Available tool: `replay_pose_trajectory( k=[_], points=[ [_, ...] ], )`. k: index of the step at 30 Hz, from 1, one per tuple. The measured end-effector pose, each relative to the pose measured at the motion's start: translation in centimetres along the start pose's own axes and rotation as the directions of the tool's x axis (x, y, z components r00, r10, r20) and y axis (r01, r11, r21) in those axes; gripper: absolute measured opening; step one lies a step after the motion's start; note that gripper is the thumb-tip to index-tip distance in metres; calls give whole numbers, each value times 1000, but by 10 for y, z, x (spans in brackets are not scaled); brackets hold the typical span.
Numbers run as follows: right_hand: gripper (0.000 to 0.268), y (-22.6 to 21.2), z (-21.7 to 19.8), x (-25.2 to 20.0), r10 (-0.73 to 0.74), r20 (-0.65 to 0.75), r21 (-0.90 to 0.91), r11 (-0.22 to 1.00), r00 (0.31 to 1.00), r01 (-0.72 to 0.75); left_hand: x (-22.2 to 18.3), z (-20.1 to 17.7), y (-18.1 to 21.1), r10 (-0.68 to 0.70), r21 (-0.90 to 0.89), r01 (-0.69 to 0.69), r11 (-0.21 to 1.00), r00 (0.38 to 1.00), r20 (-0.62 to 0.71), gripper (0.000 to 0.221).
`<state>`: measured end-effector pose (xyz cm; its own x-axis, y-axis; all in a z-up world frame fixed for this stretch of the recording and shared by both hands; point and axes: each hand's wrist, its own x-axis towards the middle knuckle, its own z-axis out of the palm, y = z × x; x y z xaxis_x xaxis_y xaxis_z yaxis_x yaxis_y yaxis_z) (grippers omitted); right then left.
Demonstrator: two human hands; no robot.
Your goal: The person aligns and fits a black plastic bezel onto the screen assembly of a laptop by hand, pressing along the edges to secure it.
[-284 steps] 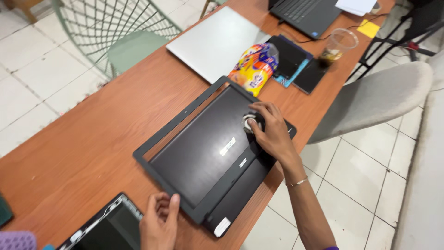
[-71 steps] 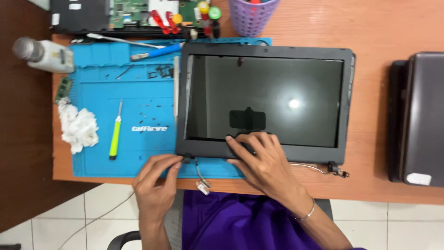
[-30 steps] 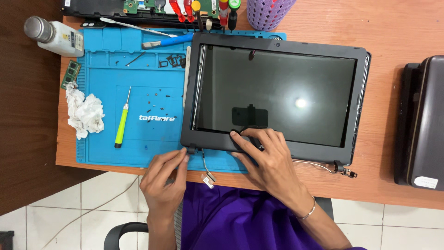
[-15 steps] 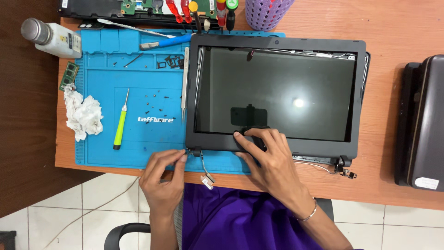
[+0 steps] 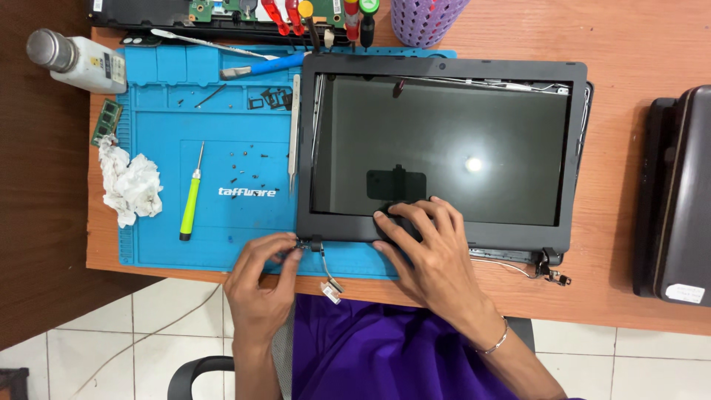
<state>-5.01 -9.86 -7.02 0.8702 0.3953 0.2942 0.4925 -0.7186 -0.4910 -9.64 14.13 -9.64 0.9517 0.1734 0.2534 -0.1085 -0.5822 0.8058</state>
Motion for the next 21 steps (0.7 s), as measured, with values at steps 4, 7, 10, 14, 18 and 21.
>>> replay_pose_trajectory(
  k=[4,7,10,14,18,21],
  points=[
    [34,0,-1,2,5,8,-1,1000,1000,-5,5,-5,4,195,175,-201,964,979,55,26],
    [34,0,-1,3,9,11,-4,1000,1000,-9,8,-7,0,262,280,-293,914,955,143,25],
    [34,0,-2,3,10,15,12,1000,1000,-10,11,-10,-10,311,318,-367,874,926,213,26],
    [34,1,-2,3,8,15,5,1000,1000,-9,10,-10,-23,376,326,-445,834,891,254,25],
    [34,-1,-3,4,13,20,-1,1000,1000,-13,7,-6,-32,412,321,-477,818,876,251,20],
    [34,-2,-2,5,14,21,-9,1000,1000,-14,4,-2,-36,452,324,-505,800,862,230,15]
  ],
)
